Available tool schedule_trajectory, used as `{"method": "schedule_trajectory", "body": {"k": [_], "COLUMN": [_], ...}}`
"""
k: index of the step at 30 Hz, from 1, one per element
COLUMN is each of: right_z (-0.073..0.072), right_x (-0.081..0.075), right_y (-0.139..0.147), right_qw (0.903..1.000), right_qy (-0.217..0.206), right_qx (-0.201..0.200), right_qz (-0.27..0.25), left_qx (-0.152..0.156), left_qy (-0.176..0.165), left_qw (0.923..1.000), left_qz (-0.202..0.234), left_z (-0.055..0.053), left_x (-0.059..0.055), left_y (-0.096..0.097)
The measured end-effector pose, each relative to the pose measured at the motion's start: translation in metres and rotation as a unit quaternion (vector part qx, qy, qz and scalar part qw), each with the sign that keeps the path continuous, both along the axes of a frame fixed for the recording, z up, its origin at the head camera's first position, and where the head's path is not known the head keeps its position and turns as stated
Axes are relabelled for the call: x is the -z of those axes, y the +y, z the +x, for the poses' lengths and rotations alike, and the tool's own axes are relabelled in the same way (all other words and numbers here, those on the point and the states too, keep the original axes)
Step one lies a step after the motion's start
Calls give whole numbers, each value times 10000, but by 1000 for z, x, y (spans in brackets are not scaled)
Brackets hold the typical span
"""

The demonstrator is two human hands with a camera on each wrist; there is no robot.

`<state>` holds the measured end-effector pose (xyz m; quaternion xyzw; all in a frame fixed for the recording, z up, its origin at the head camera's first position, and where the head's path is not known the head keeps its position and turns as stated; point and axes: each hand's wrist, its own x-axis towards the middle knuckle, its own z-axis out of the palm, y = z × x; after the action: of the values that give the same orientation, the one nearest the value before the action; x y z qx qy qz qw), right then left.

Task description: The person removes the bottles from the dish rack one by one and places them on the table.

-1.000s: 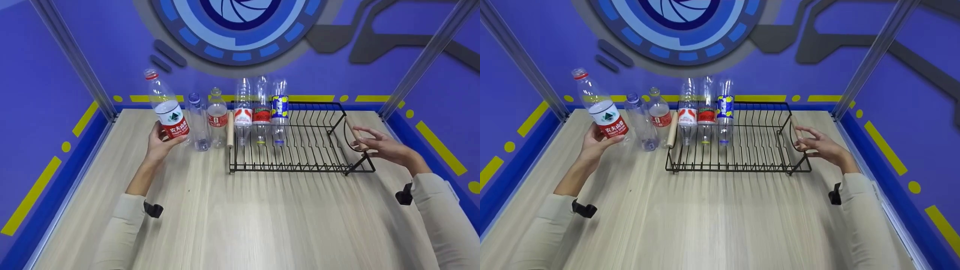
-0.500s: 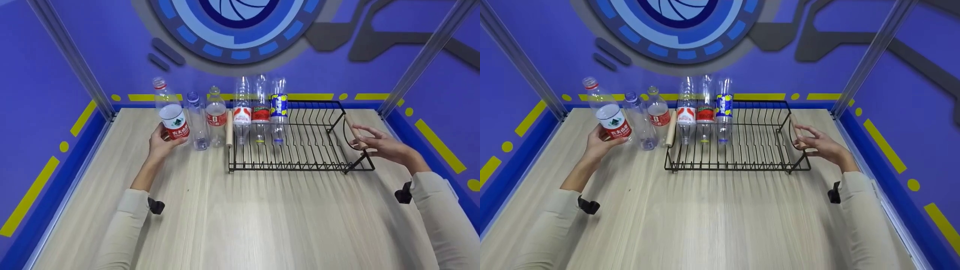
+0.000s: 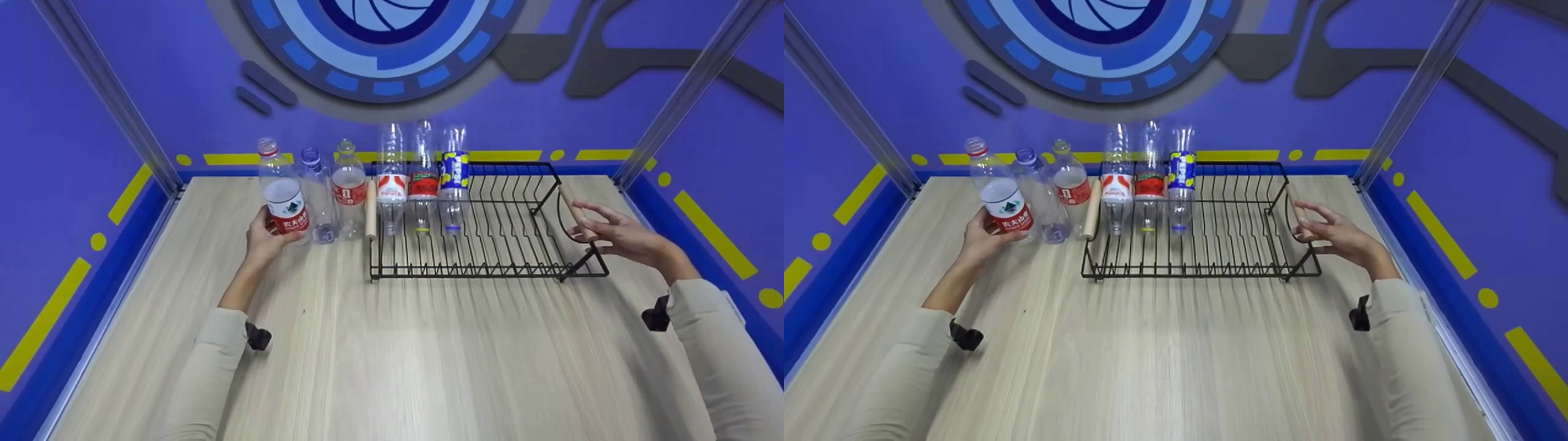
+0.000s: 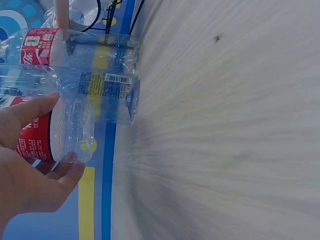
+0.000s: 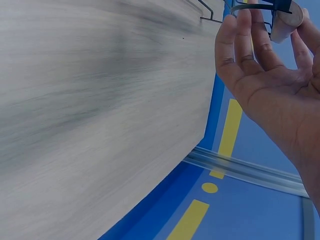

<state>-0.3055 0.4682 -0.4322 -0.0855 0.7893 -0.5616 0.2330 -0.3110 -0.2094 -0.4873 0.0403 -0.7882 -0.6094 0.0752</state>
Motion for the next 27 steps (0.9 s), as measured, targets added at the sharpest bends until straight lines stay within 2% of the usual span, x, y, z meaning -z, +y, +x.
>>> {"method": "schedule_trajectory", "body": {"k": [8, 19, 27], "right_z": [1, 1, 2], "right_x": [0, 1, 1], "right_y": [1, -2, -2], "right_qw": [10000, 9995, 9994], "right_qy": [10, 23, 50], "right_qx": [-4, 110, 101], "right_qz": [94, 300, 341], "left_qx": [-19, 83, 119], "left_qy": [-202, -391, -523], "left_qw": [9996, 9980, 9962], "left_qz": [-201, -494, -693], "left_z": [-7, -17, -23], "left_x": [6, 22, 24], "left_y": [-1, -8, -9]}}
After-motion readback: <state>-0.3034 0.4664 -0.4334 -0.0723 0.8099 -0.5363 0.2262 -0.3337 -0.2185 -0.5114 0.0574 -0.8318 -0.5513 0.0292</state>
